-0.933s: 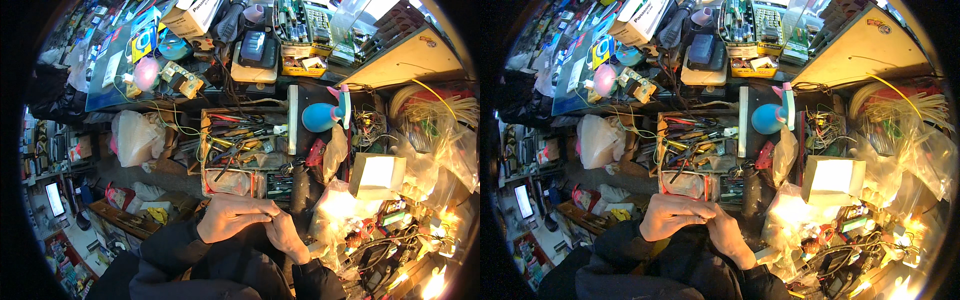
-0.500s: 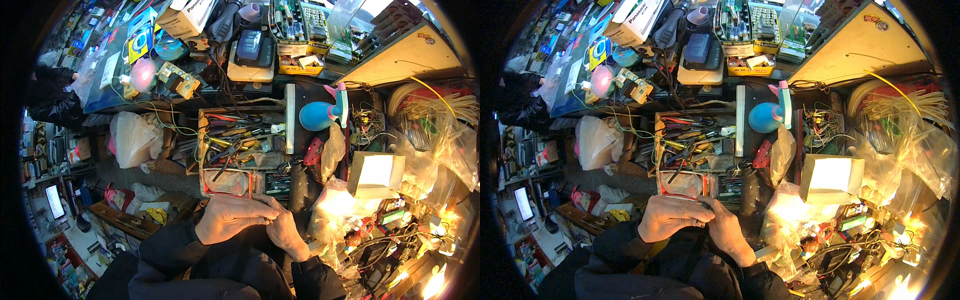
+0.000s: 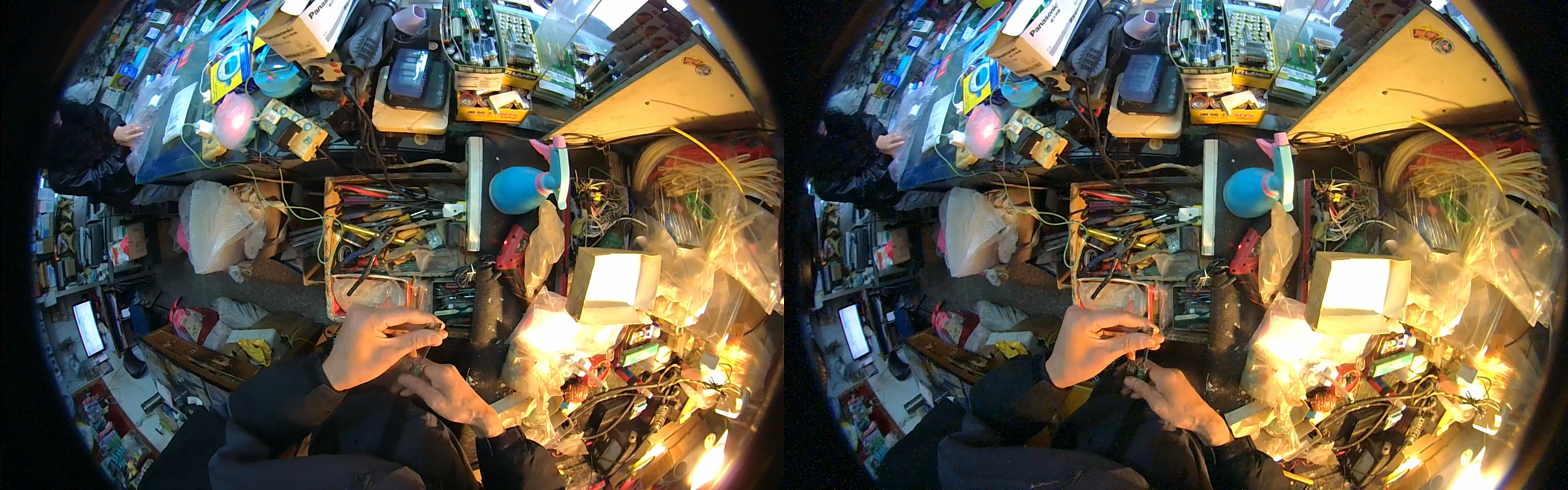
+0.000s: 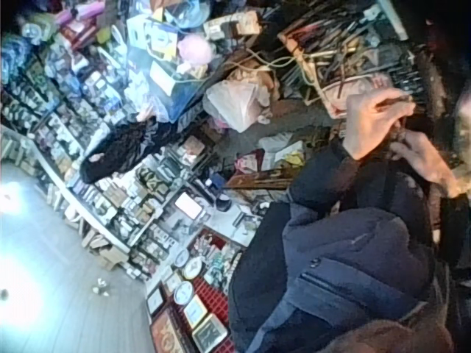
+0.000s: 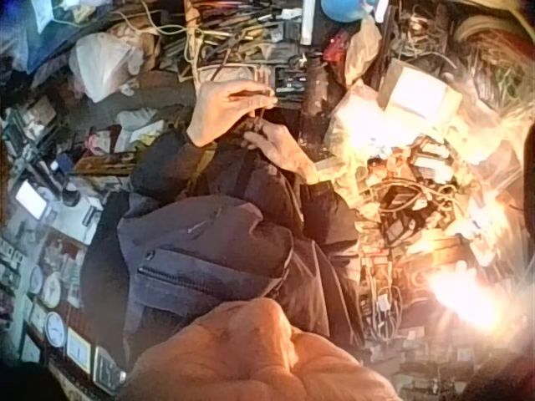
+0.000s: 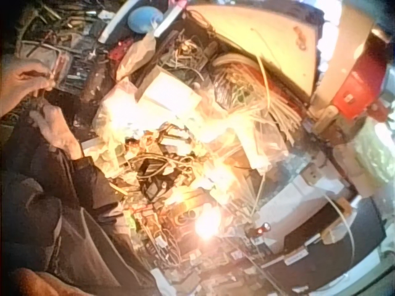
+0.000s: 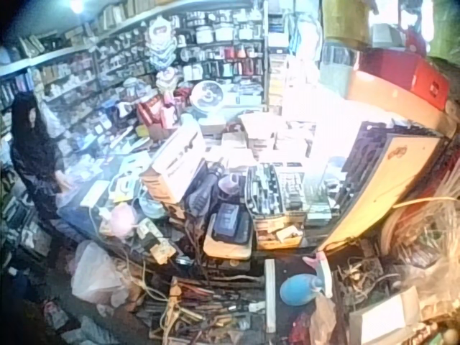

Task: The person works at a cluttered electronics workbench, handling a small black electronic component and a plastic bag. They open a drawer, select a screwdriver, and use it to manipulate the component. The person continues to adjust the component with the screwdriver while holding it in their other hand.

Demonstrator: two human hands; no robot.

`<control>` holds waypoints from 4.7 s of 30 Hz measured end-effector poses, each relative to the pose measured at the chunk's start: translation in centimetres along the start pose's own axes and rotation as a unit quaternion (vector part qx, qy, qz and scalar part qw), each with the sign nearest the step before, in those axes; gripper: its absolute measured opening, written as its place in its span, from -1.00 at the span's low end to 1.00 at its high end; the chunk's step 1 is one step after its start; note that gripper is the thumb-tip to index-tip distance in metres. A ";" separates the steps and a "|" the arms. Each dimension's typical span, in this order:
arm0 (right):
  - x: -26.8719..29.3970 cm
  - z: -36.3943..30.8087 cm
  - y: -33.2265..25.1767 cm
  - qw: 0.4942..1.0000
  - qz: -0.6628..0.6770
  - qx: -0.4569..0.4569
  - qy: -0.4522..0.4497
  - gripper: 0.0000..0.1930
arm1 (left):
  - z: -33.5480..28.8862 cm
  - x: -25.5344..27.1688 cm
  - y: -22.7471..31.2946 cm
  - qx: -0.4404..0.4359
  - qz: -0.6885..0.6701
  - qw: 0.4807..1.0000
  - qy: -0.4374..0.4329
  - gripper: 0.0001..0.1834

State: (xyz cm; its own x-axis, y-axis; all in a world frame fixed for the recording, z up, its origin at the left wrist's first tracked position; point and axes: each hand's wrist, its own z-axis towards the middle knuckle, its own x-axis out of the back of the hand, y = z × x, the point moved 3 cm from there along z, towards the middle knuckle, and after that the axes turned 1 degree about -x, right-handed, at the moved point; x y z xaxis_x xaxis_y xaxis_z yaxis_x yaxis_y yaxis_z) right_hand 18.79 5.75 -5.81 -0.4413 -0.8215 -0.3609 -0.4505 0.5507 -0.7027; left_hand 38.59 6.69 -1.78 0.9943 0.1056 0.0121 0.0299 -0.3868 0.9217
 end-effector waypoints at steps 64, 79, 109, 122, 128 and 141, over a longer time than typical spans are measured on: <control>0.9 -0.9 13.6 0.903 0.273 -0.115 0.312 -0.66 | 5.7 8.1 -24.6 0.086 0.509 0.842 0.157 -0.44; 1.8 -1.1 13.5 0.907 0.256 -0.114 0.315 -0.63 | 6.7 10.5 -23.1 0.044 0.471 0.879 0.050 -0.42; 1.5 -1.1 14.8 0.902 0.252 -0.133 0.324 -0.65 | 9.6 17.6 -25.8 0.034 0.437 0.886 0.154 -0.48; 1.0 -1.0 14.5 0.899 0.264 -0.135 0.324 -0.70 | 16.3 10.6 -22.0 -0.155 0.406 0.881 0.186 -0.52; 1.0 -1.3 15.2 0.894 0.257 -0.156 0.332 -0.69 | 23.0 7.6 -23.1 -0.105 0.596 0.791 0.089 -0.29; 1.0 -1.2 14.9 0.893 0.273 -0.140 0.330 -0.70 | 23.8 7.6 -22.9 -0.003 0.653 0.757 0.023 -0.23</control>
State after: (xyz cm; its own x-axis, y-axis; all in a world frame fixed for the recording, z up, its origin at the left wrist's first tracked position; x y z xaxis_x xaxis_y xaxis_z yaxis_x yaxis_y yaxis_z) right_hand 10.66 13.34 -15.92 -0.9739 -0.2051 -0.0978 -0.1646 0.9336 -0.3183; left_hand 47.90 -5.51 -32.00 0.1695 -0.3312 0.9282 -0.9764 -0.1841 0.1127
